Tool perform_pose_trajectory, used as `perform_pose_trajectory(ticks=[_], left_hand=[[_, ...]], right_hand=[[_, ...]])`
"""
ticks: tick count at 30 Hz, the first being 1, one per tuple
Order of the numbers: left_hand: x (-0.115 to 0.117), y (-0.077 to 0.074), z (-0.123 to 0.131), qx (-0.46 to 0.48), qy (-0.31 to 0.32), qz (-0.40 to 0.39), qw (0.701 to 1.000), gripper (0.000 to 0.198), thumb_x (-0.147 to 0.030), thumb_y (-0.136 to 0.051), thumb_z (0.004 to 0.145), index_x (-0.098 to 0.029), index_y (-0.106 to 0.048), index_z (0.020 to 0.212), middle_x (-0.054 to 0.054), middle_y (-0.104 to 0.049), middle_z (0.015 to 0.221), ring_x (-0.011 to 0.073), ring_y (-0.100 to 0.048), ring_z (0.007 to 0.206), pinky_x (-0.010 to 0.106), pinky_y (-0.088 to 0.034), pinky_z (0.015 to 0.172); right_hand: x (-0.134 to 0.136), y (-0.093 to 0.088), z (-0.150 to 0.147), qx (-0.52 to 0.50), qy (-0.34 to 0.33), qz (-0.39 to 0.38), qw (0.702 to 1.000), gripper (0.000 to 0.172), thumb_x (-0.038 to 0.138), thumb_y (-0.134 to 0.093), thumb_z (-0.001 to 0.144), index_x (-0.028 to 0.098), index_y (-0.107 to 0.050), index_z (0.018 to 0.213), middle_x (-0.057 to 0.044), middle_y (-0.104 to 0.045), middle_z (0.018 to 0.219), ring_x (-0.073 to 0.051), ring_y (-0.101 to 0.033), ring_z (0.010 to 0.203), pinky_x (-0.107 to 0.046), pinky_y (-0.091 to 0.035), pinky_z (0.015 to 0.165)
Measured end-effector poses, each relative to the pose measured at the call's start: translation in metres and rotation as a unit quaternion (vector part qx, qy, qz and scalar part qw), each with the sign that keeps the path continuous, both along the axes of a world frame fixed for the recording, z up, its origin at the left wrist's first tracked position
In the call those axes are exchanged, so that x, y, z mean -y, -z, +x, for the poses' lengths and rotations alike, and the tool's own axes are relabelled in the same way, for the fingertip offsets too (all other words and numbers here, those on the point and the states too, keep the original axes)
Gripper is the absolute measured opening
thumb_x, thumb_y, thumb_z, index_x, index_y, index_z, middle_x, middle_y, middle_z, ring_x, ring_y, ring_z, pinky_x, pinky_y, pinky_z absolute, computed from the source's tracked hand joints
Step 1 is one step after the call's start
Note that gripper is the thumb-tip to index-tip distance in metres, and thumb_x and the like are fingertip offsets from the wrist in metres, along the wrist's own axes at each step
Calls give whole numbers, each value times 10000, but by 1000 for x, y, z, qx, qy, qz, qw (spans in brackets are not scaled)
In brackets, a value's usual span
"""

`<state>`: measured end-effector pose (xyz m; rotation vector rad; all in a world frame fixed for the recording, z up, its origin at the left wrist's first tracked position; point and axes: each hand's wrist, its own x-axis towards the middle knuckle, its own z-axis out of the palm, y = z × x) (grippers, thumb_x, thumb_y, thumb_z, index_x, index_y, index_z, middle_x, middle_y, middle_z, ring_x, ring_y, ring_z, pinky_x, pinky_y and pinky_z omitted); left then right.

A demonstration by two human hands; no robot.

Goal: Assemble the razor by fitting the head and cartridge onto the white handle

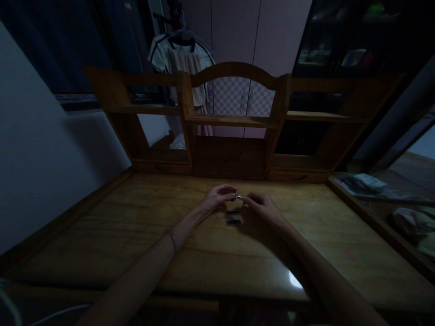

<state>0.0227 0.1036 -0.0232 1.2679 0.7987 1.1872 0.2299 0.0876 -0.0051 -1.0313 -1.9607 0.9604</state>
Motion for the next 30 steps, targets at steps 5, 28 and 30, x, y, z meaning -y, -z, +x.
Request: perform_pose_trajectory(ticks=[5, 28, 30], left_hand=[[0, 0, -2, 119, -3, -34, 992, 369, -397, -636, 793, -111, -658, 1025, 125, -680, 985, 188, -640, 902, 333, -474, 868], [25, -10, 18, -94, -130, 125, 979, 301, -409, -524, 849, -146, -666, 816, 42, -629, 737, 150, -561, 696, 244, -427, 655], [23, -9, 17, -91, -132, 120, 980, 305, -414, -524, 848, -145, -666, 818, 44, -631, 743, 152, -564, 700, 245, -430, 653]], right_hand=[[-4, 6, -2, -104, 0, -105, 989, 311, 431, -721, 710, 145, -629, 790, 29, -495, 612, -81, -391, 522, -211, -277, 474], [9, -3, -13, -334, -94, -253, 903, 175, 291, -651, 741, 149, -606, 833, 0, -568, 696, -27, -263, 404, -206, -146, 382], [8, -2, -14, -328, -92, -248, 907, 186, 320, -649, 751, 142, -612, 791, -5, -574, 684, -29, -271, 404, -208, -151, 378]])
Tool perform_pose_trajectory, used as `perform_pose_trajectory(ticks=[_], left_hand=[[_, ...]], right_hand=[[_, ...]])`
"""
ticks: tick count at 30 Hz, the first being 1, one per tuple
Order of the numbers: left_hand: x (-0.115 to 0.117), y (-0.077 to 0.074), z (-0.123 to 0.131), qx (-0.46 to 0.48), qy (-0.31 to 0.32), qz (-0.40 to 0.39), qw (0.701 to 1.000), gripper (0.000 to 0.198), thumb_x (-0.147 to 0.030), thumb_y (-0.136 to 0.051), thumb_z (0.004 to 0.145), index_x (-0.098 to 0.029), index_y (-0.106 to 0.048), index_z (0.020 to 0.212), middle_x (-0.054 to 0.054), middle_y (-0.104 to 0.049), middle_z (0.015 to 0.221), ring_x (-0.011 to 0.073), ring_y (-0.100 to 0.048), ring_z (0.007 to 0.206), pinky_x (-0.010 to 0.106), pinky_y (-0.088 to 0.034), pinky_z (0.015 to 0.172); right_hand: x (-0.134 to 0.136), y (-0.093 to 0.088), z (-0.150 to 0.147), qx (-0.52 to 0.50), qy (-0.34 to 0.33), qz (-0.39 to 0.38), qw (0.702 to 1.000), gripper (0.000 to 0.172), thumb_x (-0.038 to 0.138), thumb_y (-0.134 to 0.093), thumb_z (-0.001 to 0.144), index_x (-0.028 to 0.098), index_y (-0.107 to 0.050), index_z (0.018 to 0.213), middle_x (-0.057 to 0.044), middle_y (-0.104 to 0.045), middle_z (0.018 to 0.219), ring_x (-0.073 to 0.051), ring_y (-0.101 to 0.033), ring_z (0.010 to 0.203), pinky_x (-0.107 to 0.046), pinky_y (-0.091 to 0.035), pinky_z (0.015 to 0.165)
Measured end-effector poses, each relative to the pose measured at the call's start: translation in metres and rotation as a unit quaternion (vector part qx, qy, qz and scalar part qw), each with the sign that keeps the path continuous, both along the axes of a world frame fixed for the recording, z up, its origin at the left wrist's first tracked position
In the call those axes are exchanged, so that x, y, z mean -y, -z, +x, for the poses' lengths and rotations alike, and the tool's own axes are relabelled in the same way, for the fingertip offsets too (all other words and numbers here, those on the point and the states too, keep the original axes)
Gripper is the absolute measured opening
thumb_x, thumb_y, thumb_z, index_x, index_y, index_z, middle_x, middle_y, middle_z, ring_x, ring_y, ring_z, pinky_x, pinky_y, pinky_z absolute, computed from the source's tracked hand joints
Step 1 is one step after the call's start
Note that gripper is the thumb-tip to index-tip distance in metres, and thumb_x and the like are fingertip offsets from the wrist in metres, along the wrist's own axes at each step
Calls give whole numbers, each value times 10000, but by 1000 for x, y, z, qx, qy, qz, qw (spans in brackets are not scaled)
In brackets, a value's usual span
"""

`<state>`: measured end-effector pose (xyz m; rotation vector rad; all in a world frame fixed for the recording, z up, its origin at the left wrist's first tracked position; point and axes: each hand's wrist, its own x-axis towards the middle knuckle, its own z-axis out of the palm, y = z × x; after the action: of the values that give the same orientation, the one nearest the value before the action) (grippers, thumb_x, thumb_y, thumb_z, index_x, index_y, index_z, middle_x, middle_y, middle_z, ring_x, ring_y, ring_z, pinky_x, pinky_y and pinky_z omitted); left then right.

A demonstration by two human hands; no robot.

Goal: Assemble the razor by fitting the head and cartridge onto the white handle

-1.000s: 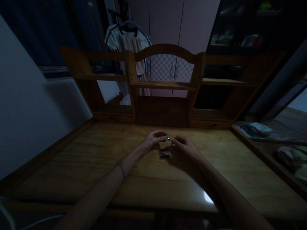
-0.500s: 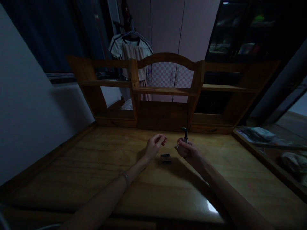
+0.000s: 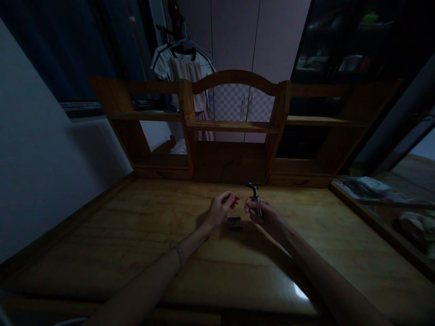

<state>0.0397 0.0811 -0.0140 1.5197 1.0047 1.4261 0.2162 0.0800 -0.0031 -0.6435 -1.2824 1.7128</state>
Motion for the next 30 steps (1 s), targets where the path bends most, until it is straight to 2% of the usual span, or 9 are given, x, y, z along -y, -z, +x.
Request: perform_pose_trajectory(ticks=[4, 8, 13, 19, 22, 27, 30], left_hand=[[-2, 1, -1, 0, -5, -6, 1000, 310, -418, -516, 853, -149, -665, 814, 41, -623, 743, 154, -564, 701, 245, -429, 640], [-1, 0, -1, 5, -15, -24, 1000, 318, -429, -506, 857, -156, -662, 812, 41, -618, 745, 160, -563, 704, 248, -429, 643], [-4, -5, -3, 18, -39, -54, 998, 330, -459, -519, 840, -166, -664, 797, 41, -615, 731, 173, -564, 701, 263, -435, 654], [-8, -4, -6, 31, -53, -76, 995, 338, -473, -518, 836, -168, -661, 799, 42, -618, 739, 167, -566, 686, 266, -430, 640], [-9, -3, -7, 24, -59, -70, 996, 341, -472, -509, 844, -168, -657, 806, 44, -616, 746, 168, -565, 696, 263, -428, 639], [-9, -1, -6, -41, -56, -51, 996, 326, -464, -495, 854, -183, -653, 809, 48, -626, 776, 183, -575, 752, 276, -437, 686], [-6, -1, -5, -97, -35, -31, 994, 292, -457, -534, 830, -194, -661, 836, 58, -640, 851, 201, -582, 819, 297, -446, 741]], right_hand=[[-3, 2, 0, 17, 18, 7, 1000, 220, 351, -660, 755, 137, -615, 726, 13, -545, 597, -27, -258, 380, -211, -133, 365], [-3, 0, 1, 4, 37, -18, 999, 183, 323, -669, 732, 148, -626, 765, 1, -607, 663, -21, -264, 367, -205, -146, 355], [-2, -5, 0, 5, 48, -44, 998, 217, 355, -693, 726, 149, -643, 773, -17, -622, 687, -24, -287, 379, -199, -151, 354], [-10, 4, 3, 14, 60, -58, 996, 312, 428, -698, 741, 151, -593, 642, 24, -511, 540, -15, -198, 342, -214, -93, 348], [-13, 8, 6, 12, 68, -61, 996, 389, 466, -691, 741, 163, -526, 563, 40, -447, 502, -26, -206, 361, -211, -131, 353], [-12, 4, 9, -5, 66, -38, 997, 559, 534, -596, 810, 179, -393, 429, 52, -281, 383, -57, -217, 376, -232, -202, 397], [-12, -1, 10, -36, 57, -36, 997, 583, 558, -568, 823, 177, -381, 422, 49, -270, 368, -61, -244, 378, -231, -224, 411]])
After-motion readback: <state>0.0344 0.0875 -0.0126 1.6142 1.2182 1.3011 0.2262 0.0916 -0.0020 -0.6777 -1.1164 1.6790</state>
